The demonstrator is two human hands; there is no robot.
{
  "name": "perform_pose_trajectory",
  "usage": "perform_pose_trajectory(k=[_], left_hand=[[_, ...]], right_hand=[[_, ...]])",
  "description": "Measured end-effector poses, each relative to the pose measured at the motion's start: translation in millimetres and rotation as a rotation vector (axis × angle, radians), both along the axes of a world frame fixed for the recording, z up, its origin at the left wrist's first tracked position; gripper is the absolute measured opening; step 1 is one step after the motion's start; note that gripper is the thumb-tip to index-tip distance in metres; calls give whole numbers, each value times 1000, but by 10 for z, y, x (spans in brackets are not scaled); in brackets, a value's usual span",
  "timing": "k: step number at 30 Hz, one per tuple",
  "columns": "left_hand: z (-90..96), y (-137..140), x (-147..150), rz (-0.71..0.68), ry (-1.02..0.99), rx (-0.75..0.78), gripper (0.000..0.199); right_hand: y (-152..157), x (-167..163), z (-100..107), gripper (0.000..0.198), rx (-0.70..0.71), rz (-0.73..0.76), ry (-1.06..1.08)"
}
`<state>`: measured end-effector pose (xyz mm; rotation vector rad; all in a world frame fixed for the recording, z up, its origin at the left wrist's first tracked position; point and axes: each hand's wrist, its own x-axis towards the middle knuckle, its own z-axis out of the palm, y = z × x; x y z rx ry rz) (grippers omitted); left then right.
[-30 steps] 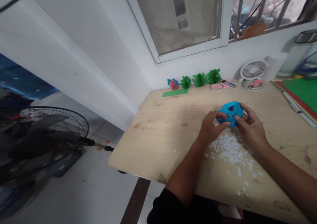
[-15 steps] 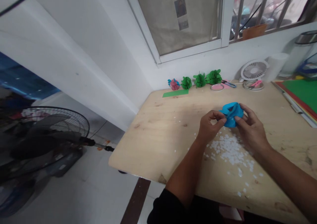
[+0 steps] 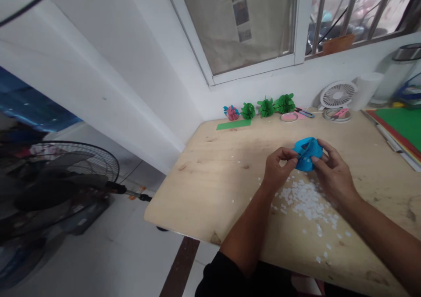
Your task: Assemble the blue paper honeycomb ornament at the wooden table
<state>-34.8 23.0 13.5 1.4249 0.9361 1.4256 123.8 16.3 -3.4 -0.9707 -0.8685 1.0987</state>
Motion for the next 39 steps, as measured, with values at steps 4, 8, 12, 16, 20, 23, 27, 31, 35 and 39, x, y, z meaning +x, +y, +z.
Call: perform_pose_trajectory(k=[4, 8, 12, 16, 20, 23, 27, 31, 35, 39], left_hand=[[-7, 4, 4, 8, -16, -18, 22], [9, 1, 5, 6, -25, -18, 22], [29, -10, 9, -6, -37, -17, 22], [35, -16, 19, -14, -33, -9, 19], [37, -17, 30, -22, -9, 13, 14], [42, -26, 39, -22, 15, 31, 11], [46, -40, 52, -24, 45, 63, 11], [37, -40, 57, -26, 81, 69, 11], [28, -31, 44, -25, 65, 45, 10], [21, -17, 25, -32, -4, 3, 12]], right_hand=[[15, 16, -45, 63, 32, 4, -40], [22, 25, -60, 63, 24, 20, -18], [10, 19, -42, 63, 15, 38, 6], [-2, 3, -18, 63, -7, 36, 63], [8, 7, -23, 66, -28, 30, 79], [17, 10, -34, 67, -29, 31, 76], [10, -9, -26, 69, -30, 23, 77], [-8, -26, -6, 71, -38, 25, 70], [-16, -27, -8, 69, -15, 22, 37], [-14, -21, -17, 69, -15, 38, 31]])
